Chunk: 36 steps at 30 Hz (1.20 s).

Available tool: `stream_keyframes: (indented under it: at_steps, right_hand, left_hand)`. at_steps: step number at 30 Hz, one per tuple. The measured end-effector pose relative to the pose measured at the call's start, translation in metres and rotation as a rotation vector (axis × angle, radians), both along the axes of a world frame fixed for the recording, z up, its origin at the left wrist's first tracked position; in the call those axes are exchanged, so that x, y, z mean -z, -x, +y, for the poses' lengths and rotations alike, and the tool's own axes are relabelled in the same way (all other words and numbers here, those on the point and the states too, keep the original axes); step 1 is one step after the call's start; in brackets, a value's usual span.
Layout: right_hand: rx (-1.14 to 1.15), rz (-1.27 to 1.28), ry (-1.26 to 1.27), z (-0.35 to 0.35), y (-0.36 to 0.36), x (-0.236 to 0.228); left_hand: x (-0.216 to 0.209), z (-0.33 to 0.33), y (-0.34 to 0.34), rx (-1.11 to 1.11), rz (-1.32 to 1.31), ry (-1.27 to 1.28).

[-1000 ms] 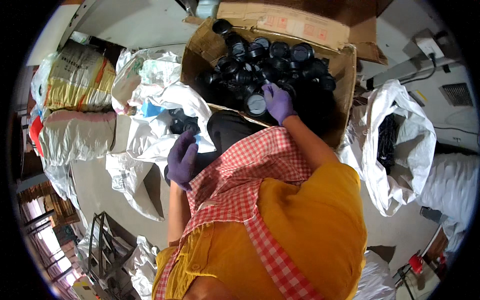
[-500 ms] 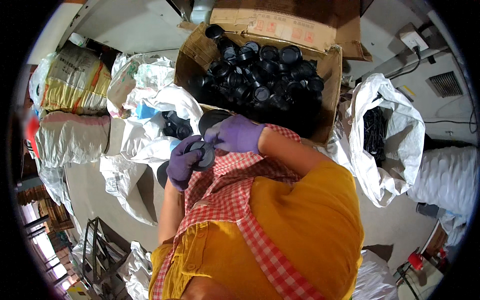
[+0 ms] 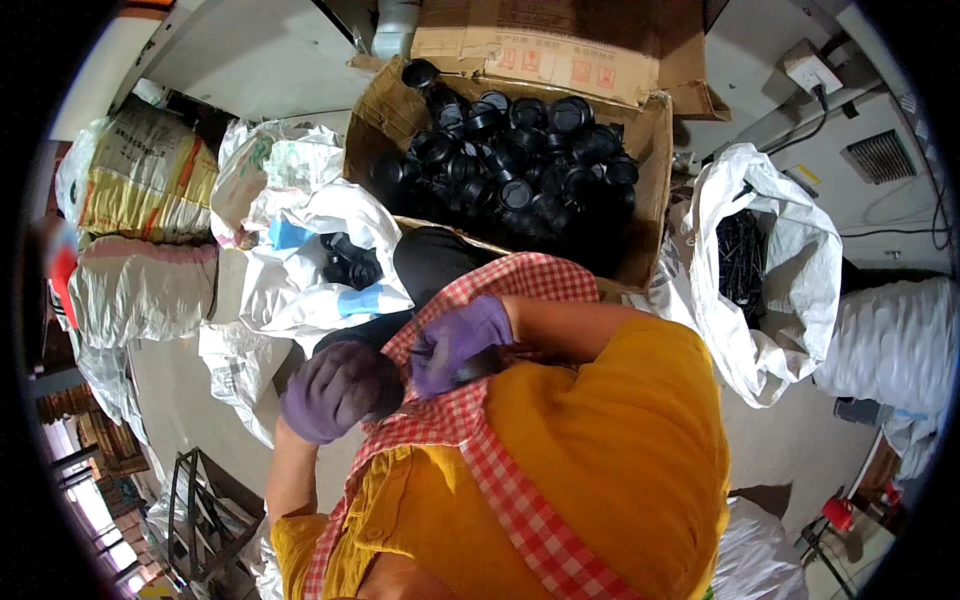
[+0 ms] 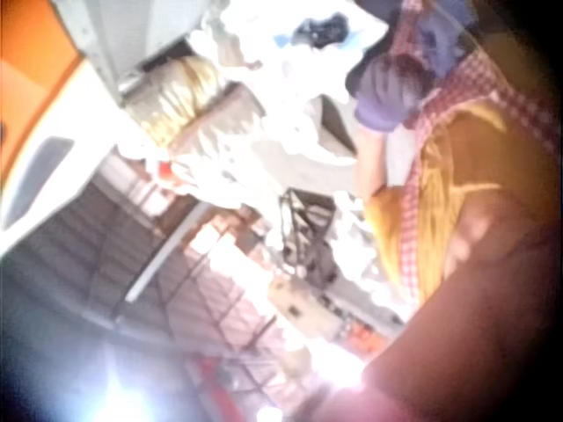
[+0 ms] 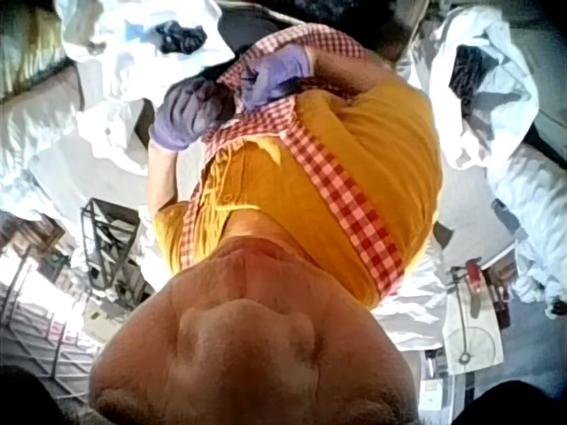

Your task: The person cleans plastic caps by hand, picking them up from a box and using a small tool to scrape the edges before placing them into a white bag.

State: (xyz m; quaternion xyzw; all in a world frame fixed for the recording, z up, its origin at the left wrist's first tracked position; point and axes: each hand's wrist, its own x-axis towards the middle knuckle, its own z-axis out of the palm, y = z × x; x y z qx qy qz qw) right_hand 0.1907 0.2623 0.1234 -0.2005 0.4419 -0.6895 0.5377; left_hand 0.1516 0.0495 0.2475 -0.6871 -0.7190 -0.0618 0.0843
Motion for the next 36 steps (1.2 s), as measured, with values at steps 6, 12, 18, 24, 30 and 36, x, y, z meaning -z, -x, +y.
stream_keyframes:
  at_steps: [6,12,18,24,30,36]
  right_hand:
    - [0.657,-0.136,0.157,0.046,0.0,0.051]
    - [0.984,-0.071,0.501,-0.022,0.04,0.011]
    - [1.293,0.384,-0.033,0.017,0.064,0.023]
    - [1.631,0.468,-0.985,0.053,0.086,0.094]
    - [1.422,0.339,-1.512,0.145,0.076,0.189]
    - [0.962,0.361,-1.601,0.168,0.084,0.241]
  left_hand:
    - [0.012,-0.125,0.03,-0.84,-0.805,-0.848]
    - [0.087,0.02,-0.009,-0.692,-2.181,-0.854]
    - [0.113,0.054,-0.007,-0.733,-2.101,-0.937]
    - [0.081,0.077,-0.01,-0.648,-0.421,-0.374]
    - [0.097,0.001,0.061,-1.065,-0.384,-0.51]
    - [0.137,-0.019,0.045,-1.069,-0.747,-0.226]
